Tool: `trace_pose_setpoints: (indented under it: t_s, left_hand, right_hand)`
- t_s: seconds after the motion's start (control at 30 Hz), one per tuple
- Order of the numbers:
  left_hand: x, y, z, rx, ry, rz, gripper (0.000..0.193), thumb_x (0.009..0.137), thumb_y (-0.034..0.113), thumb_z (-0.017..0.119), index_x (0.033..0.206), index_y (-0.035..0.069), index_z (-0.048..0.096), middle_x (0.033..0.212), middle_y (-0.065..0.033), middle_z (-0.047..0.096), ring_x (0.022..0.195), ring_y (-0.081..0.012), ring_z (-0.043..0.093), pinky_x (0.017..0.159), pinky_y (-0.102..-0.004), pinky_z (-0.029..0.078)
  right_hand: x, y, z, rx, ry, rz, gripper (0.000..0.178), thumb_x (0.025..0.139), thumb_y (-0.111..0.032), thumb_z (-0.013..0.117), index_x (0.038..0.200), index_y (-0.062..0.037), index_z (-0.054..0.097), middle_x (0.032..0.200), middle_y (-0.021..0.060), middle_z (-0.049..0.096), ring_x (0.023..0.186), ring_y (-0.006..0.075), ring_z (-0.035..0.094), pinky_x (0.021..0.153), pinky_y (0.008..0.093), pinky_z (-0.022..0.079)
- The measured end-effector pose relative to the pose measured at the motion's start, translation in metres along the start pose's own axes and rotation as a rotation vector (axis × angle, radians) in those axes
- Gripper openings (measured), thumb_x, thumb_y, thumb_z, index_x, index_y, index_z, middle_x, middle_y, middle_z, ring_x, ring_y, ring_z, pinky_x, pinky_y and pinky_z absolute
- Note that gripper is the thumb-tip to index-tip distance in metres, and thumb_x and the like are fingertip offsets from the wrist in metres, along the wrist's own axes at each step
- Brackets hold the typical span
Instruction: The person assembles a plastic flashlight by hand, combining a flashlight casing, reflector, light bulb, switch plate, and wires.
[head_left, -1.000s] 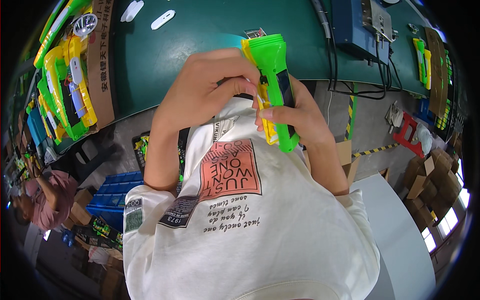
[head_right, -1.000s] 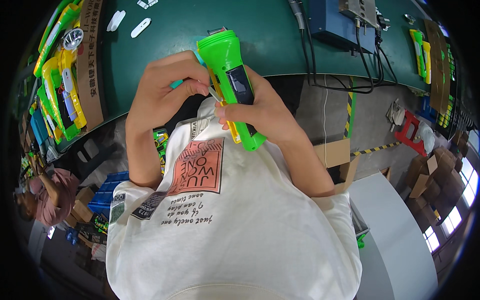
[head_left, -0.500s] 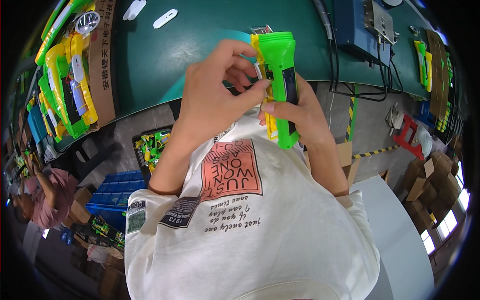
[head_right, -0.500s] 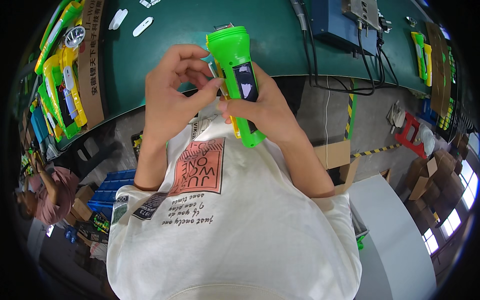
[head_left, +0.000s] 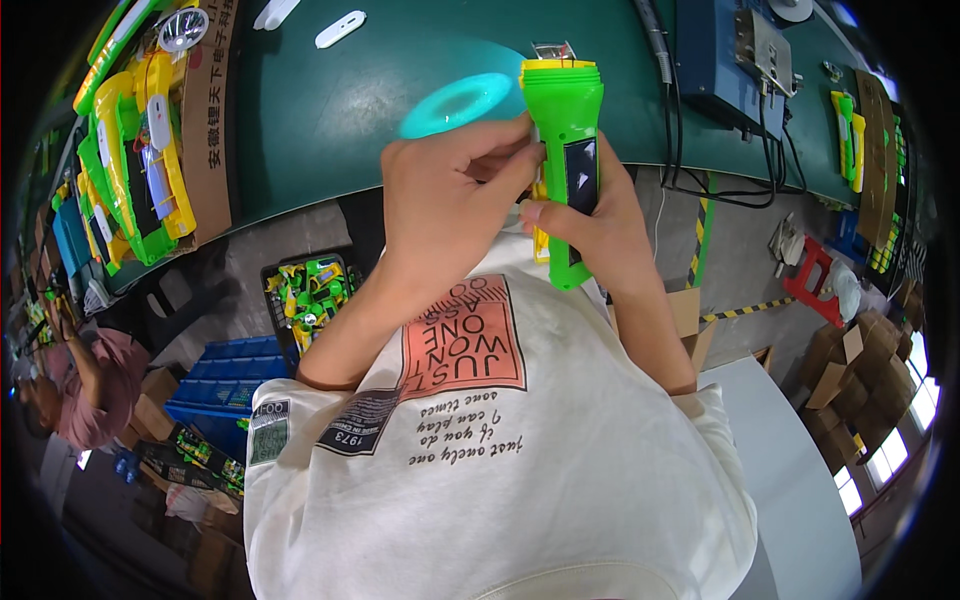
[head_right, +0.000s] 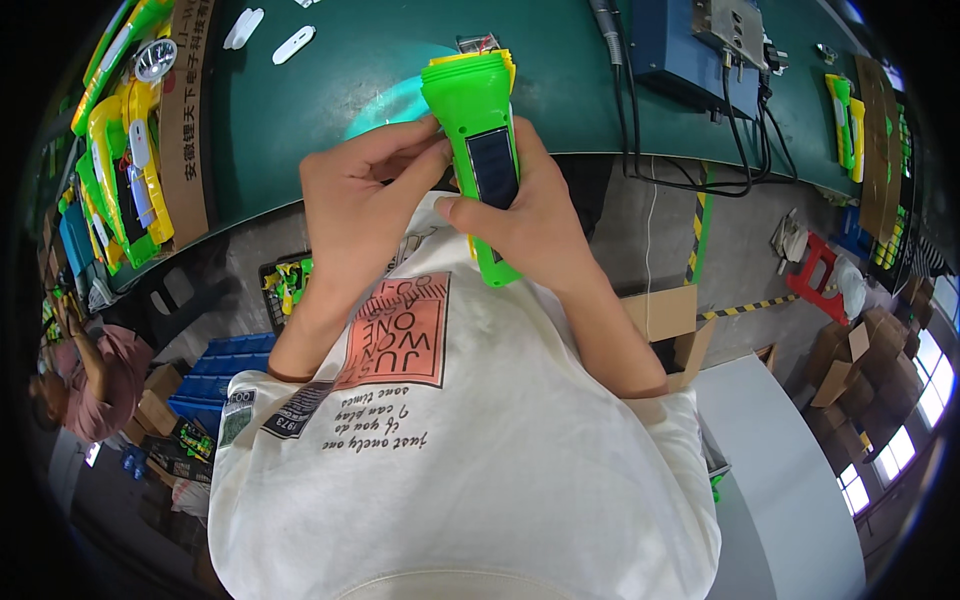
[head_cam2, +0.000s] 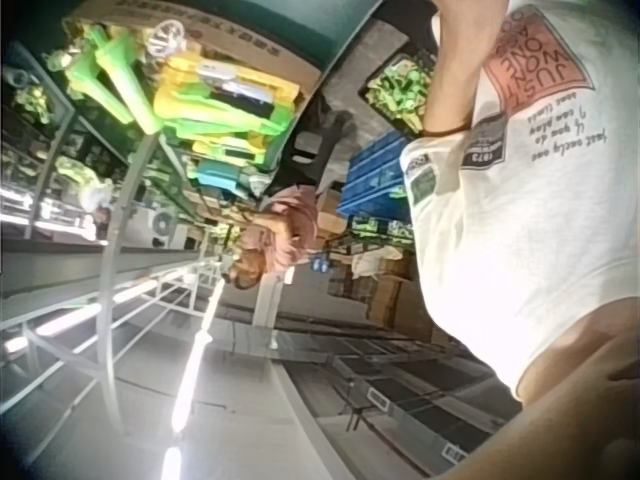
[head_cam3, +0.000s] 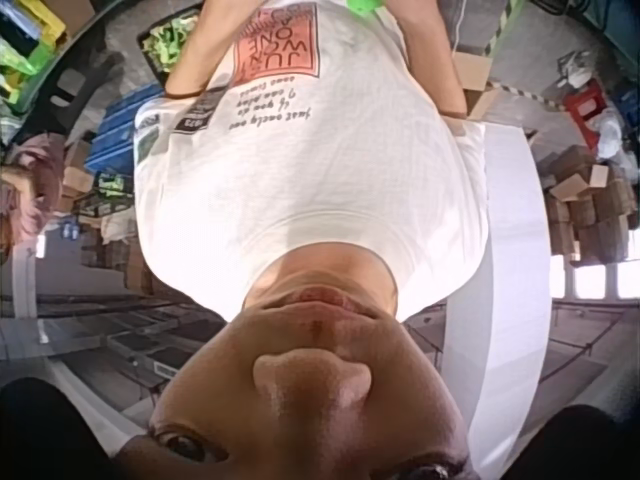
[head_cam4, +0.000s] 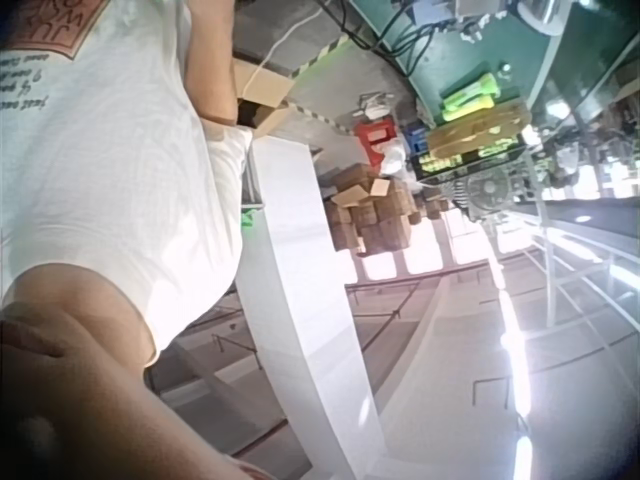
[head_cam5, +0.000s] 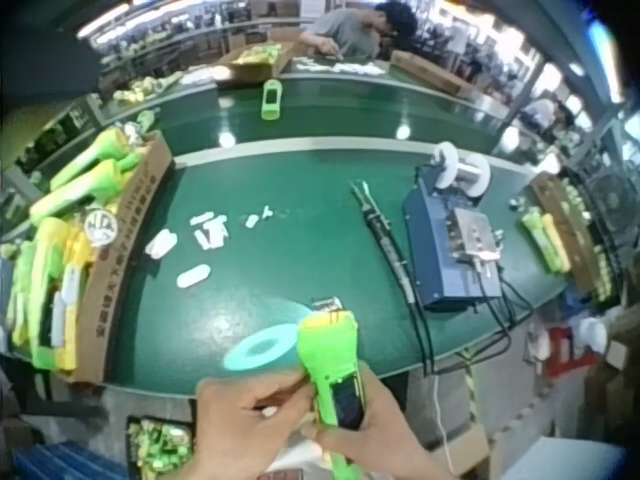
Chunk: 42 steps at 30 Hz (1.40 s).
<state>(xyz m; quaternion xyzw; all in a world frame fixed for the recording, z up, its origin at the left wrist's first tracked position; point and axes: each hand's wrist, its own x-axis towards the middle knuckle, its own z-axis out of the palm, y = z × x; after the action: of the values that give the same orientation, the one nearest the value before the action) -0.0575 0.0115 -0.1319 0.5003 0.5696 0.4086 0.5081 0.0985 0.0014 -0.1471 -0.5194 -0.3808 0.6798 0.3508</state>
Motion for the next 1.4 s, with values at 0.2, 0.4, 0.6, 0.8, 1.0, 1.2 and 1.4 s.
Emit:
trace_pose_setpoints:
  t_s: [0.2,0.4,0.6,0.8,1.0,1.2,1.4]
  left_hand:
    - [0.001,-0.007,0.005,-0.059,0.023,-0.001,0.023,0.083,0.004,0.069,0.103,-0.006,0.068,0.081,-0.0129,0.071,0.067,-0.0127,0.067,0.061,-0.0222,0.051]
    - [0.004,-0.024,0.010,-0.323,-0.074,-0.075,0.027,0.084,0.008,0.069,0.106,-0.007,0.067,0.072,-0.0067,0.064,0.053,-0.0089,0.062,0.048,-0.0217,0.045]
    - [0.001,-0.041,0.015,-0.437,-0.091,0.095,0.031,0.089,0.013,0.064,0.112,-0.007,0.059,0.077,-0.0051,0.063,0.050,-0.0093,0.060,0.046,-0.0204,0.046]
    - [0.007,-0.043,-0.002,-0.594,-0.439,0.044,0.039,0.096,0.026,0.058,0.117,-0.006,0.050,0.085,-0.0093,0.065,0.051,-0.0140,0.064,0.046,-0.0222,0.051]
    - [0.005,-0.049,-0.001,-0.627,-0.465,0.029,0.039,0.095,0.026,0.059,0.118,-0.005,0.052,0.090,-0.0091,0.064,0.059,-0.0133,0.065,0.051,-0.0218,0.052]
    - [0.004,-0.047,0.000,-0.538,-0.381,0.057,0.038,0.095,0.024,0.060,0.121,-0.003,0.056,0.105,-0.0060,0.059,0.091,-0.0107,0.057,0.079,-0.0269,0.049]
    - [0.000,-0.044,-0.007,-0.289,-0.388,0.133,0.032,0.092,0.025,0.062,0.110,-0.002,0.063,0.099,-0.0095,0.059,0.094,-0.0175,0.057,0.083,-0.0315,0.046]
  right_hand:
    - [-0.001,-0.001,-0.003,-0.053,-0.007,-0.018,0.054,0.069,-0.004,0.073,0.118,-0.0021,0.051,0.094,0.0052,0.060,0.083,0.0106,0.058,0.071,0.0265,0.049]
    - [-0.002,-0.006,-0.002,0.264,-0.111,0.076,0.048,0.069,0.004,0.067,0.114,-0.0006,0.052,0.088,0.0077,0.060,0.071,0.0149,0.061,0.063,0.0297,0.052]
    - [-0.003,-0.009,-0.001,0.282,-0.166,0.069,0.041,0.071,0.004,0.065,0.110,0.0013,0.052,0.084,0.0098,0.062,0.066,0.0172,0.064,0.060,0.0309,0.054]
    - [-0.004,-0.008,0.005,0.248,-0.276,0.090,0.051,0.068,-0.010,0.067,0.114,0.0054,0.051,0.079,0.0128,0.062,0.058,0.0199,0.063,0.052,0.0307,0.051]
    - [-0.005,-0.007,0.003,0.238,-0.258,0.086,0.044,0.070,-0.009,0.068,0.109,0.0049,0.053,0.076,0.0114,0.061,0.057,0.0189,0.063,0.052,0.0289,0.051]
    - [0.000,-0.010,0.005,0.083,-0.142,0.155,0.028,0.071,-0.009,0.076,0.092,0.0014,0.061,0.071,0.0039,0.062,0.058,0.0107,0.061,0.051,0.0257,0.047]
    - [-0.002,-0.007,0.000,-0.143,-0.146,0.131,0.030,0.069,-0.007,0.076,0.094,-0.0009,0.061,0.076,0.0022,0.061,0.064,0.0087,0.057,0.056,0.0242,0.044]
